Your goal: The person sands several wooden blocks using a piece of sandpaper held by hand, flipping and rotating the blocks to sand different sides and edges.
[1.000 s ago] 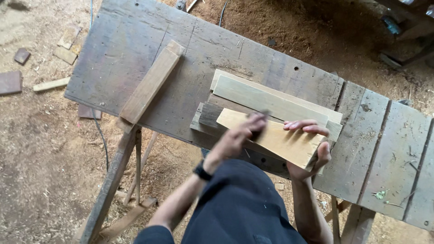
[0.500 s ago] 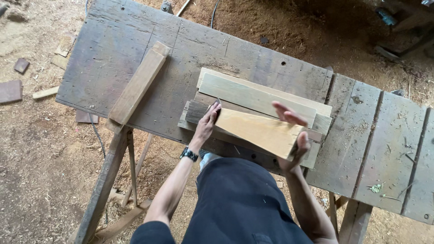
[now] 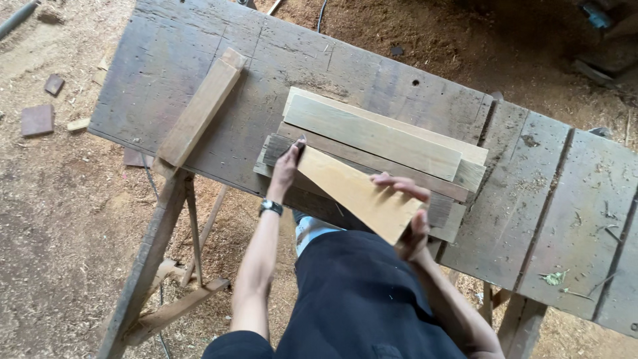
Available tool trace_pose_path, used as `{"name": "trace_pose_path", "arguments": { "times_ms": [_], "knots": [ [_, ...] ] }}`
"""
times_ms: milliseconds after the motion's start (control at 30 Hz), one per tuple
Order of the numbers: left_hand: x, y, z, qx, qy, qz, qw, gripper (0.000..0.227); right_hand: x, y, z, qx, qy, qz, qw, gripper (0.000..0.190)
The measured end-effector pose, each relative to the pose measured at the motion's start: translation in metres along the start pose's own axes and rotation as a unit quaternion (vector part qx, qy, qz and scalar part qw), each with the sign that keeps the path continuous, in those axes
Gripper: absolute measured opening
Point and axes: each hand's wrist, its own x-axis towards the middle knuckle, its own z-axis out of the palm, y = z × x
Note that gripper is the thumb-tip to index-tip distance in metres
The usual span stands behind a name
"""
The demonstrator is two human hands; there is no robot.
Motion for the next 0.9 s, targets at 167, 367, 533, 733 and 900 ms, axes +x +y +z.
{"name": "trace_pose_path", "arguments": {
  "times_ms": [167,367,533,733,900],
  "knots": [
    [-0.036,0.042,0.010,-0.093,-0.094,-0.031,0.991,0.058,-0.017,-0.003,0.003,0.022,-0.002,0.001,1.000,0.044],
    [-0.096,0.072,0.041,-0.072,-0.083,0.118,0.987,0.064,-0.033,0.002,-0.006,0.020,-0.014,-0.019,1.000,0.043],
    [-0.042,0.003,0.011,-0.031,0.032,-0.022,0.999,0.075,-0.047,0.010,-0.003,0.029,-0.016,-0.047,0.998,0.042],
    [-0.051,0.035,0.013,-0.041,-0.020,-0.021,0.999,0.070,-0.049,0.013,-0.004,-0.001,-0.035,-0.079,0.996,0.042],
    [-0.115,0.083,0.048,-0.050,-0.130,0.163,0.977,0.056,-0.052,0.010,-0.010,0.016,0.033,-0.045,0.998,0.044]
  ]
}}
